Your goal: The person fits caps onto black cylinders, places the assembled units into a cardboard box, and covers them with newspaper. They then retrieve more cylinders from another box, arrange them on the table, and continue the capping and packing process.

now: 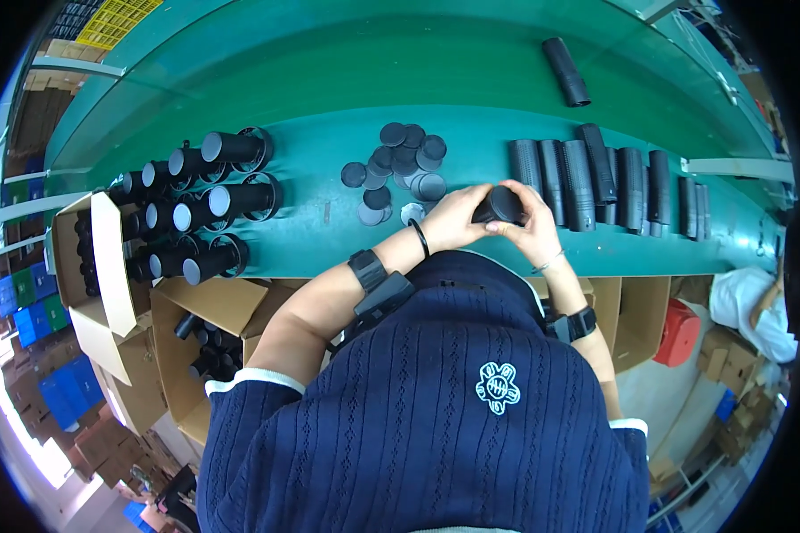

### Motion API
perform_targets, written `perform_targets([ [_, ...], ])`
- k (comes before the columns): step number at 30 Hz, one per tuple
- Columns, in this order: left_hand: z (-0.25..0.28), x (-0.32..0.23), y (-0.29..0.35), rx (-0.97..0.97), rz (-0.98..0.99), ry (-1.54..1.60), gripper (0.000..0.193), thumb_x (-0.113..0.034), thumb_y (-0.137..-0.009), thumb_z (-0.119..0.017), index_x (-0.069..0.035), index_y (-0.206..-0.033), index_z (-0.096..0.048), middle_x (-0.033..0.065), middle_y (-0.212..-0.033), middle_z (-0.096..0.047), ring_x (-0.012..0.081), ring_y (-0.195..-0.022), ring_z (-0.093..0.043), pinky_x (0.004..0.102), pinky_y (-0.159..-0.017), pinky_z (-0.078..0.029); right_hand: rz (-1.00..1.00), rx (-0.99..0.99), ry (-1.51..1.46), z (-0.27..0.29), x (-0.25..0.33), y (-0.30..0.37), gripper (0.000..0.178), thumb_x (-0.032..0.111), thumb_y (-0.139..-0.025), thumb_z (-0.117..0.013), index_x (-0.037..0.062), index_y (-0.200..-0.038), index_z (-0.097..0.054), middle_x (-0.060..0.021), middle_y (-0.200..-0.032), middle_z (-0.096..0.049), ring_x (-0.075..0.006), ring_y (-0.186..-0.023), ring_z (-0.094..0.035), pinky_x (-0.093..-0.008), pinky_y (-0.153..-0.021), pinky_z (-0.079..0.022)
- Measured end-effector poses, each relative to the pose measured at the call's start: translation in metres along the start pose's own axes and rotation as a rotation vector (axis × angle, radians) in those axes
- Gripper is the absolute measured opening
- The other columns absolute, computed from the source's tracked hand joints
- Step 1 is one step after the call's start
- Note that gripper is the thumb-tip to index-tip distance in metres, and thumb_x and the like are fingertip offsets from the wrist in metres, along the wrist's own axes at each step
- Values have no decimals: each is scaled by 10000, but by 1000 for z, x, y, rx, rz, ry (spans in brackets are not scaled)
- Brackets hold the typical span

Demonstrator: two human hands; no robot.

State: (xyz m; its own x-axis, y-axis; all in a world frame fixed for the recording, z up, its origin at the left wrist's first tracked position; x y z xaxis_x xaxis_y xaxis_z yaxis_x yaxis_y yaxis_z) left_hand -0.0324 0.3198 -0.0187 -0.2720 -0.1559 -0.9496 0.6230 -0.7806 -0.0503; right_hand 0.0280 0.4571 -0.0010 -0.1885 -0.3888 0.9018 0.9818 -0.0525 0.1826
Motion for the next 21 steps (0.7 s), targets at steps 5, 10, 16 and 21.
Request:
perform_targets([
  [5, 15, -18, 15, 149, 115, -442, 650, -386, -706, -748, -52, -1214, -519, 150, -1069, -614, 355, -931, -622, 441, -770, -501, -83, 211, -102, 15, 5, 4, 588, 116, -745, -739, 73, -1294, -532, -61, -1191, -473, -186, -1069, -542, -324, -892, -491],
  [10, 28, -33, 22, 183, 118, -653, 603, -320, -710, -740, -31, -1191, -519, 135, -995, -608, 330, -877, -632, 426, -703, -511, -70, 227, -88, -2, 17, -7, 519, 175, -735, -733, 25, -1210, -589, -112, -1111, -555, -208, -990, -605, -313, -798, -542],
  [16, 33, -37, 38, 122, 113, -748, 591, -268, -671, -767, -23, -1155, -533, 120, -962, -606, 285, -901, -629, 390, -681, -519, -47, 255, -133, -28, 15, -18, 500, 134, -670, -706, -11, -1137, -603, -115, -1033, -658, -197, -900, -661, -317, -779, -536],
  [21, 37, -36, 54, 116, 154, -826, 570, -259, -654, -774, -23, -1119, -543, 105, -946, -611, 268, -899, -627, 382, -675, -520, -63, 347, -185, -47, 13, -20, 479, 112, -663, -681, -19, -1118, -606, -124, -1038, -659, -198, -903, -656, -316, -792, -532],
])
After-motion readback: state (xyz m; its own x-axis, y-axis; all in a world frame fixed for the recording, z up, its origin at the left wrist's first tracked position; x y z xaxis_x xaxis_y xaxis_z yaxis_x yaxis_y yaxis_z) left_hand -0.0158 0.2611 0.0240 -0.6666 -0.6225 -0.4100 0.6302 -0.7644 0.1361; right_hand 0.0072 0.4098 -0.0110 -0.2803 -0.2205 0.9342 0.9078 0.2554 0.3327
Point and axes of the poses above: each hand's wrist, its own y-axis away from the middle knuckle, its own z-axis out of the back of the hand, x = y × z, the point moved 5 cm from there along -y, towards the middle knuckle
